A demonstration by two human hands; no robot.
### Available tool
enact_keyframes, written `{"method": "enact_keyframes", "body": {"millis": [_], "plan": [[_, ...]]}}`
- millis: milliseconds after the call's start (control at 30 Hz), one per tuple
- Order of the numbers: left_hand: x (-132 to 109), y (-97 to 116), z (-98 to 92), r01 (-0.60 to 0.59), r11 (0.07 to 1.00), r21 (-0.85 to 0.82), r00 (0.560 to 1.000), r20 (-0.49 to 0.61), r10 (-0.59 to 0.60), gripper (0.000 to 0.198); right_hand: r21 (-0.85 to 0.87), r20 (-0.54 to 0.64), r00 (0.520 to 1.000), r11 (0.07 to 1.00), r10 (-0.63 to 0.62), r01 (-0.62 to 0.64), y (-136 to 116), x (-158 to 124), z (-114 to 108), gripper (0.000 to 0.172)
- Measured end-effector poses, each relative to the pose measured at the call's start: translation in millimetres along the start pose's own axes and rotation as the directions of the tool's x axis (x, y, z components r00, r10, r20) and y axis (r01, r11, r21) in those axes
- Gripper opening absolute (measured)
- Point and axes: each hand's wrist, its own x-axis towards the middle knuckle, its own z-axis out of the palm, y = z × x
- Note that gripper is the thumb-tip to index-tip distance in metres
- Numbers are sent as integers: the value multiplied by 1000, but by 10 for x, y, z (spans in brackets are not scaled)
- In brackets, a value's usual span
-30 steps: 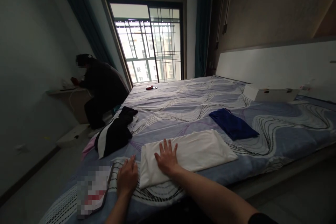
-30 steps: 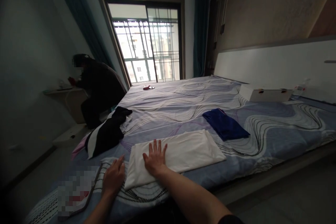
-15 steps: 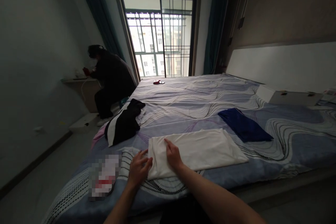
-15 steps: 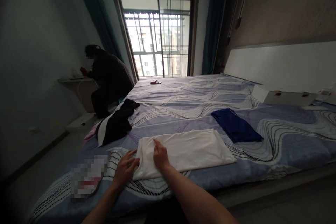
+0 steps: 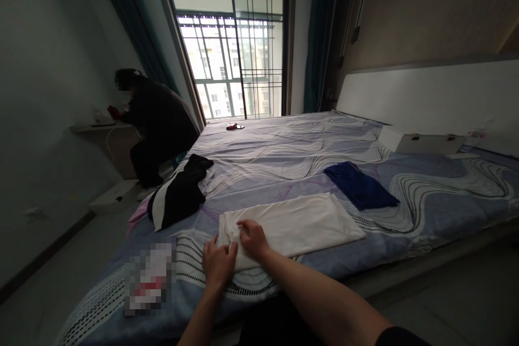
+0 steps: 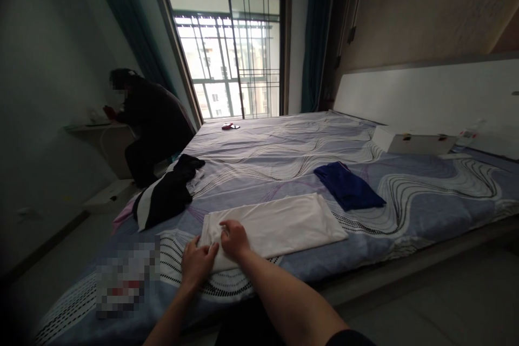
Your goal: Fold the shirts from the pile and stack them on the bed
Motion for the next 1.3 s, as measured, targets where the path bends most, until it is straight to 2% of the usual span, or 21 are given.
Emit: {"method": "enact_keyframes", "body": {"millis": [67,133,200,233,300,367,433,633,733,833,933,1000,1067,1200,1300], "plan": [[-4,-187,-46,-74,992,-104,996,-55,68,43,-85,120,985,988,-121,131,-80,-120,-48,44],[-13,-339,-107,37,968,-247,989,-127,-70,42,-144,244,949,960,-201,241,-152,-288,-105,63],[-29,-415,-154,181,909,-375,953,-163,-256,41,-190,326,920,939,-216,288,-205,-468,-159,85],[-37,-425,-164,206,888,-412,939,-171,-297,40,-213,351,913,932,-207,294,-224,-549,-181,90],[-51,-408,-157,171,882,-439,943,-186,-275,37,-263,369,914,924,-168,276,-252,-673,-206,92],[-60,-377,-128,140,884,-446,946,-202,-252,35,-313,347,932,923,-106,222,-273,-737,-205,89],[-67,-358,-100,153,878,-453,935,-220,-277,34,-345,310,949,923,-58,169,-292,-753,-185,86],[-61,-349,-113,201,875,-441,924,-210,-318,30,-387,262,963,909,-54,156,-313,-668,-57,82],[-43,-343,-125,227,885,-407,916,-220,-336,31,-395,229,973,912,-20,111,-301,-577,0,71],[-21,-342,-113,216,907,-362,923,-227,-311,35,-252,117,993,968,35,-5,-302,-440,-33,56],[-5,-328,-89,140,932,-335,949,-223,-223,33,101,-61,989,986,136,-130,-298,-249,-203,44],[-1,-300,-78,79,944,-321,961,-228,-158,30,413,-177,953,897,246,-155,-262,-98,-395,32],[1,-262,-77,38,953,-300,967,-231,-111,28,634,-261,895,764,361,-123,-173,41,-651,24],[12,-230,-88,23,965,-262,973,-217,-82,27,821,-351,753,570,557,-39,201,123,-1329,32],[33,-264,-78,-22,975,-222,977,-211,-26,30,910,-363,603,409,710,67,614,-69,-1827,33]]}}
